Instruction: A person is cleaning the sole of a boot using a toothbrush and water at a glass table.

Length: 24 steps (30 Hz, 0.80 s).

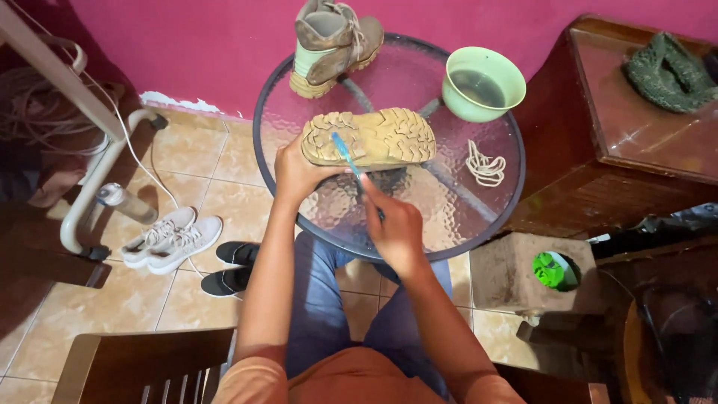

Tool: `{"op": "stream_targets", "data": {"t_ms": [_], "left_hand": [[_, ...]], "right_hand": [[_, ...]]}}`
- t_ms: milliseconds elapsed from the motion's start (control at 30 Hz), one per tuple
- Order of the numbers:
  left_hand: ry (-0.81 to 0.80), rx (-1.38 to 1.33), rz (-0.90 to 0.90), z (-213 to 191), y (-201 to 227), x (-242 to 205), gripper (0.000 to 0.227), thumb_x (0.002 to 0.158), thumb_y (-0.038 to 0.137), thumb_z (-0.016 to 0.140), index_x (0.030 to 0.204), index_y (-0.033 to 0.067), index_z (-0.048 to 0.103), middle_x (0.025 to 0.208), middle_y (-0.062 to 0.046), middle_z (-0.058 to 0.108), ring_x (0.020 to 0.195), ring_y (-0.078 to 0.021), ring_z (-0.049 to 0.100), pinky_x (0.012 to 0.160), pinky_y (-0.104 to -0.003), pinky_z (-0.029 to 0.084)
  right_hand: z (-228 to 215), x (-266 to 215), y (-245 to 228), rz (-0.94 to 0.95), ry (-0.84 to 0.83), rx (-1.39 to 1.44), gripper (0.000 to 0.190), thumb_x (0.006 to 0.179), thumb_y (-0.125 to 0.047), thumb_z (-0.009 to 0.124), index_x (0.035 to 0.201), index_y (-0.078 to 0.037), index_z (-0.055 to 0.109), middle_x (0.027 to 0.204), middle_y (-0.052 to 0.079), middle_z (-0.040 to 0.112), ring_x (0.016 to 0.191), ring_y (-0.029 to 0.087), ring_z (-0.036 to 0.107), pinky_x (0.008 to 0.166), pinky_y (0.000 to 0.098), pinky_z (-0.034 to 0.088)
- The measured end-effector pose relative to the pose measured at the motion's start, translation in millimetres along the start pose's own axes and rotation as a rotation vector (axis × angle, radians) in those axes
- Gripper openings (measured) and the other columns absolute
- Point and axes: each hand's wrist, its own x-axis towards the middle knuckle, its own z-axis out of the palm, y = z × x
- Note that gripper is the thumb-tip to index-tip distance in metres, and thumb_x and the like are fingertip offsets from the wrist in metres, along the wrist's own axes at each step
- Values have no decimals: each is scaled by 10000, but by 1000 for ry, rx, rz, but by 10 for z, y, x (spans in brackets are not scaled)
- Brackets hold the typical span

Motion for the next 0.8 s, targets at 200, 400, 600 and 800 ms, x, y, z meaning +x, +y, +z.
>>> {"op": "stream_targets", "data": {"t_ms": [200,400,600,800], "left_hand": [[-11,-54,75,-97,191,-26,709,412,305,1057,967,26,715,832,-192,754,874,-399,743,825,-425,571],[-24,1,23,-42,106,-10,733,402,327,1050,966,17,699,833,-226,741,854,-426,728,789,-482,560],[-27,-27,-99,-70,222,24,735,395,352,1059,985,64,728,852,-203,755,885,-410,737,789,-421,585],[-16,-36,-139,34,44,26,748,369,319,1063,998,81,737,863,-187,762,897,-402,740,770,-443,593]], "right_hand": [[-345,-20,169,93,-12,-1,351,946,-258,663,1272,-362,739,1049,46,783,991,276,739,855,453,604],[-66,265,161,38,26,-80,343,958,-310,641,1287,-333,734,1042,35,789,918,328,743,826,507,592],[-111,-182,64,33,42,-44,397,931,-227,663,1305,-347,721,893,62,786,820,300,746,712,463,610],[-39,19,76,-4,68,31,356,975,-247,641,1321,-287,715,899,130,778,830,372,729,712,528,583]]}}
